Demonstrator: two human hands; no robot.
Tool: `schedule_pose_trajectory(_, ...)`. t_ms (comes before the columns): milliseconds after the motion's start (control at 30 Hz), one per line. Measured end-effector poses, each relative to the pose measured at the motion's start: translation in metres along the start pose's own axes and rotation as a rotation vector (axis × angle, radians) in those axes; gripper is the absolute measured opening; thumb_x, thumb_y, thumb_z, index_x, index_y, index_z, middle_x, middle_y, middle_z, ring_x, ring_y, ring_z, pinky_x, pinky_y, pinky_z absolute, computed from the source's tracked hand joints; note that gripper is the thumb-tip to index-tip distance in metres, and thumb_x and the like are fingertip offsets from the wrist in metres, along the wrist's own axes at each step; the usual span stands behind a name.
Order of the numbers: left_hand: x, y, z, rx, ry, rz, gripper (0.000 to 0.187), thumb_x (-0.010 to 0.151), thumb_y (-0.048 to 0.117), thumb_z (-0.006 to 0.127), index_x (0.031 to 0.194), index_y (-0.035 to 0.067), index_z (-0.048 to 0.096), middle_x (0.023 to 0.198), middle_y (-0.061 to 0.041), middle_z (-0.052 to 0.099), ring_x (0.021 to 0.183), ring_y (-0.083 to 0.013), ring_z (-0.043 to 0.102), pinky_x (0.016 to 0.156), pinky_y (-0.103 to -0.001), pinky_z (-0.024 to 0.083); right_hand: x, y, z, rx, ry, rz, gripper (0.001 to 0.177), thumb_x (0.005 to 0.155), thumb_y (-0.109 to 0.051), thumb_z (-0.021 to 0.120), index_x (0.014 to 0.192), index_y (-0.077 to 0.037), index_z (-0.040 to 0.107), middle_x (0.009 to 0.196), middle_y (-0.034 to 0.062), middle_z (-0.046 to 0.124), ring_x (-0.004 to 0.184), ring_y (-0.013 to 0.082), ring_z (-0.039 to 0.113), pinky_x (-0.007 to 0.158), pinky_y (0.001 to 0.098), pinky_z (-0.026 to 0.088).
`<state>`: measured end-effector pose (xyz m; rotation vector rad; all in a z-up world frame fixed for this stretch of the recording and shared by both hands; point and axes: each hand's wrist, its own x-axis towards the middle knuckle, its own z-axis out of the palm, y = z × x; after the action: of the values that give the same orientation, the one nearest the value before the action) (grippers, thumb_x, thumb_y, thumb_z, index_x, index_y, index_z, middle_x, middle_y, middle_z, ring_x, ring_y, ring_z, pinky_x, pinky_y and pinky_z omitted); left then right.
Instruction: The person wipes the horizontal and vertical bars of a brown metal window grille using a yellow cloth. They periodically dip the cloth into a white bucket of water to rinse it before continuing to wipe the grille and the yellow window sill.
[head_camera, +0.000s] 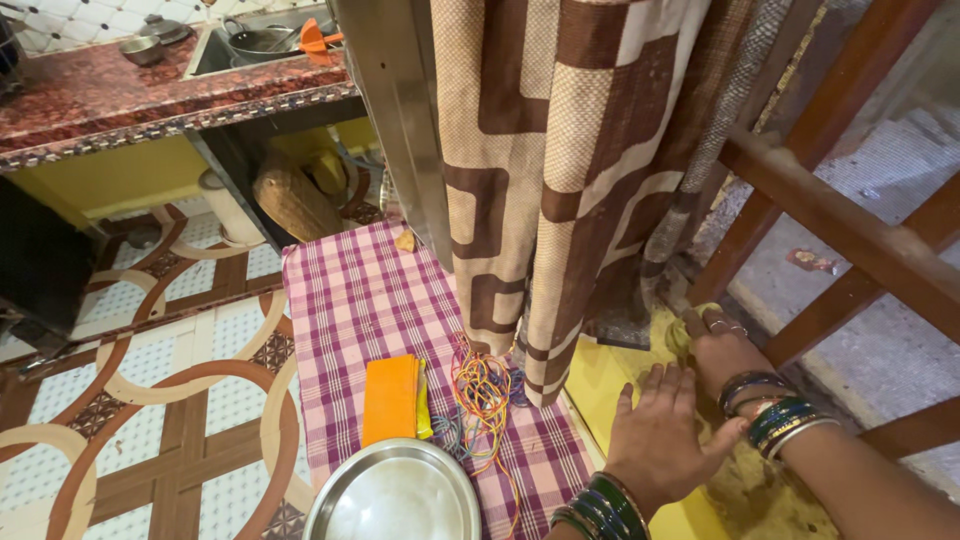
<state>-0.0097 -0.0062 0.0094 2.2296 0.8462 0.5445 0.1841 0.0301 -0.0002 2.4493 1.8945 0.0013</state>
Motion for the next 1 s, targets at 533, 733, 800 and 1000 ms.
schedule_pose_trajectory(533,-0.005,0.014,-0.006,-0.004,-0.097,0.031,0.1,0.097,0.074,0.028,0.16,-0.003,0.025,0.167,-0.023,0.026,0.156,-0.0328,0.02,0.124,-0.053,0.009,-0.097,-0.005,-0.031,-0.001,-0.134,0.071,0.089,0.072,-0.027,0.07,0.155,-0.017,0.039,0.162,0.0121,0.032,0.143,0.0346,0.035,0.113,0.0404,0.04)
schedule_pose_trajectory(733,-0.001,0.035,-0.011,-0.055,0.125,0.138,0.093,0.1,0.067,0.04,0.157,-0.007,0.034,0.163,-0.025,0.037,0.155,-0.0344,0.03,0.126,-0.054,0.015,-0.108,-0.005,-0.086,-0.122,0.356,-0.162,0.074,0.073,-0.013,0.057,0.146,-0.007,0.049,0.152,0.0148,0.045,0.145,0.0349,0.039,0.109,0.0424,0.043)
schedule_pose_trajectory(800,-0.003,0.044,-0.014,-0.078,0.191,0.168,0.091,0.102,0.065,0.043,0.156,-0.008,0.036,0.163,-0.025,0.039,0.156,-0.0344,0.03,0.125,-0.054,0.017,-0.111,-0.006,-0.107,-0.204,0.399,-0.196,0.07,0.074,-0.013,0.056,0.143,-0.005,0.052,0.15,0.0137,0.047,0.146,0.0335,0.04,0.109,0.0423,0.044)
schedule_pose_trajectory(1000,0.003,0.053,-0.024,-0.079,0.156,0.178,0.088,0.102,0.063,0.04,0.157,-0.006,0.036,0.163,-0.025,0.037,0.155,-0.0349,0.028,0.124,-0.054,0.016,-0.108,0.001,-0.147,-0.418,0.441,-0.139,0.053,0.079,-0.013,0.057,0.13,-0.004,0.062,0.148,0.0102,0.053,0.143,0.0275,0.043,0.109,0.0402,0.045)
